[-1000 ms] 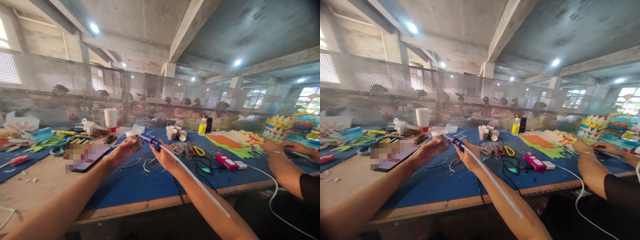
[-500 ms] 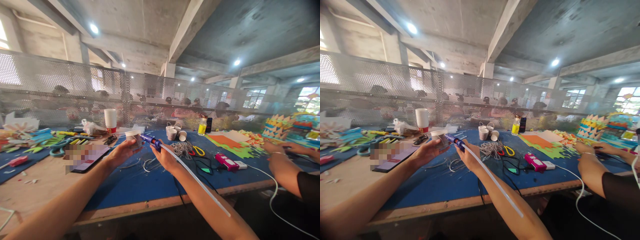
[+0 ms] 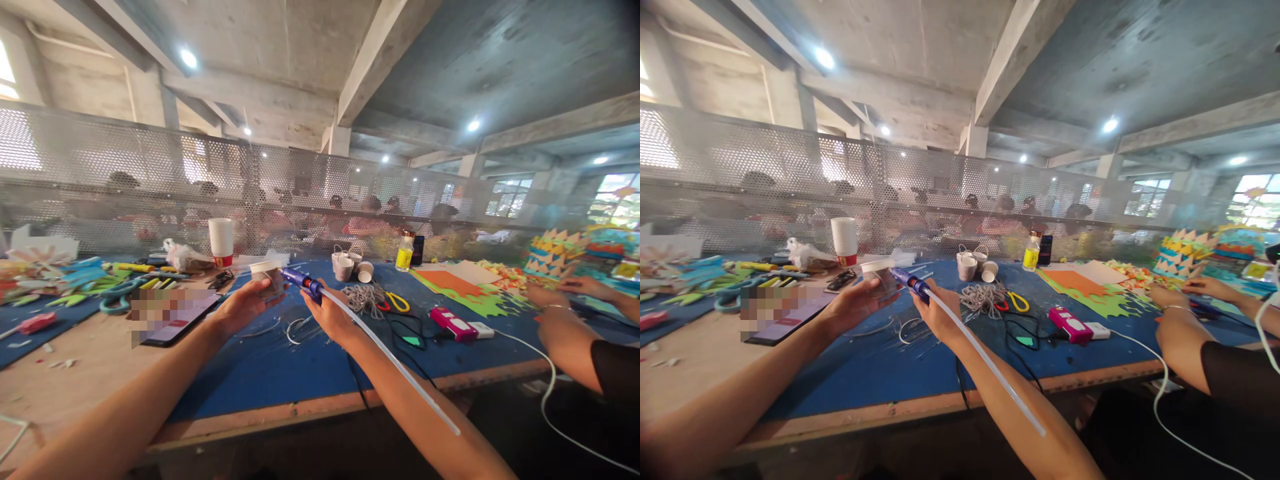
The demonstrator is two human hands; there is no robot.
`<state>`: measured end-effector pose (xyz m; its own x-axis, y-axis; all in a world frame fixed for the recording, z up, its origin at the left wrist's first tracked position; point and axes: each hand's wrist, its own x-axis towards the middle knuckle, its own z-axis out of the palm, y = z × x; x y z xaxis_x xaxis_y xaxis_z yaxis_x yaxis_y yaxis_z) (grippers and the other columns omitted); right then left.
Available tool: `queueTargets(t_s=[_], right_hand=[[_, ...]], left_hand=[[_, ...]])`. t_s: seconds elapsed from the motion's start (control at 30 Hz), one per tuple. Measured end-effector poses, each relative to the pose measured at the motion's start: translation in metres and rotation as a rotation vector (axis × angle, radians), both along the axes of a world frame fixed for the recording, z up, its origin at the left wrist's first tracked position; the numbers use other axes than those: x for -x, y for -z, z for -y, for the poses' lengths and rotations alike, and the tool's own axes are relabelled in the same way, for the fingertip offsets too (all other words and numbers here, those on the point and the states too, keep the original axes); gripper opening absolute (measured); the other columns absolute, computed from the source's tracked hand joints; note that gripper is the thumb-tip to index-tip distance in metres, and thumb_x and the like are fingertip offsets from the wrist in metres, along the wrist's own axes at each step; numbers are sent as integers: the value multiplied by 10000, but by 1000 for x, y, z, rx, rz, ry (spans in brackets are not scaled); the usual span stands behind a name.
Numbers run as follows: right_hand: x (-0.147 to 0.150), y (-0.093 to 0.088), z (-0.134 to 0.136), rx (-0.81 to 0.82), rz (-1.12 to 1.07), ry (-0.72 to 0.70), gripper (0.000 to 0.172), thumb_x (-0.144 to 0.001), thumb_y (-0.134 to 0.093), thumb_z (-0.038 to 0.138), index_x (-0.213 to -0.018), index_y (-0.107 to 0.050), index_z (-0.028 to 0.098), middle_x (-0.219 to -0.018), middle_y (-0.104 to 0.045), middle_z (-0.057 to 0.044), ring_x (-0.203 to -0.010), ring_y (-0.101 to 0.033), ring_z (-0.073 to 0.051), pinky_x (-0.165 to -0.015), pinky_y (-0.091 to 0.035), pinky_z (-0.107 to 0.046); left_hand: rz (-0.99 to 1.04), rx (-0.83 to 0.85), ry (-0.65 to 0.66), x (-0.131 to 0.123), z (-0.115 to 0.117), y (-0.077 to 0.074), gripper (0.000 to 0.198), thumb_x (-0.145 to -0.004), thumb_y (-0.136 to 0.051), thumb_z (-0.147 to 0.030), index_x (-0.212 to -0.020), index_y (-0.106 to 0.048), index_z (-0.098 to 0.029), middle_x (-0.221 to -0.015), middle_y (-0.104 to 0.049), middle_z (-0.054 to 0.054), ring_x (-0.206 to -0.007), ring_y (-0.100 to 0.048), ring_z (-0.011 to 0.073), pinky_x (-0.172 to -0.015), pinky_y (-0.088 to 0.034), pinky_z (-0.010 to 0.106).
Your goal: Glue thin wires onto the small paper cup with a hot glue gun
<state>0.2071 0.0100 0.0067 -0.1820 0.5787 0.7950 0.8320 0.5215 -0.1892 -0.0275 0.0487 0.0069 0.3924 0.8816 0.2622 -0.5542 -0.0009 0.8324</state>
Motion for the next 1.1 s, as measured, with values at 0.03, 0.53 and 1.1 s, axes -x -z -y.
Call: queueTargets(t_s=[0.03,0.53,1.1], right_hand=[[0,0,0,3,-1,0,308,-1001,-545,470,-973,-666,188,-736,-732,-40,-672,-698,-183,-592,-357,-239],[-5,-7,-16,481,-773,-451,348,-910,-579,542,-966,-567,199,-534,-556,67,-445,-539,-125,-485,-454,-222],[-14,26,-40,579,34,148,411,-777,-745,611,-657,-670,225,-596,-674,-31,-571,-667,-194,-480,-324,-229]], left_hand=[[0,3,1,0,0,0,350,-869,-692,-204,-1220,-704,-210,-1239,-751,72,-1173,-681,264,-1100,-469,462],[-16,55,-32,-3,9,-9,312,-868,-667,-223,-1168,-735,-167,-1203,-762,116,-1151,-693,299,-1088,-474,473],[-85,-6,-32,-11,15,-8,295,-845,-713,-232,-1133,-748,-177,-1193,-768,105,-1120,-705,297,-1016,-530,449]])
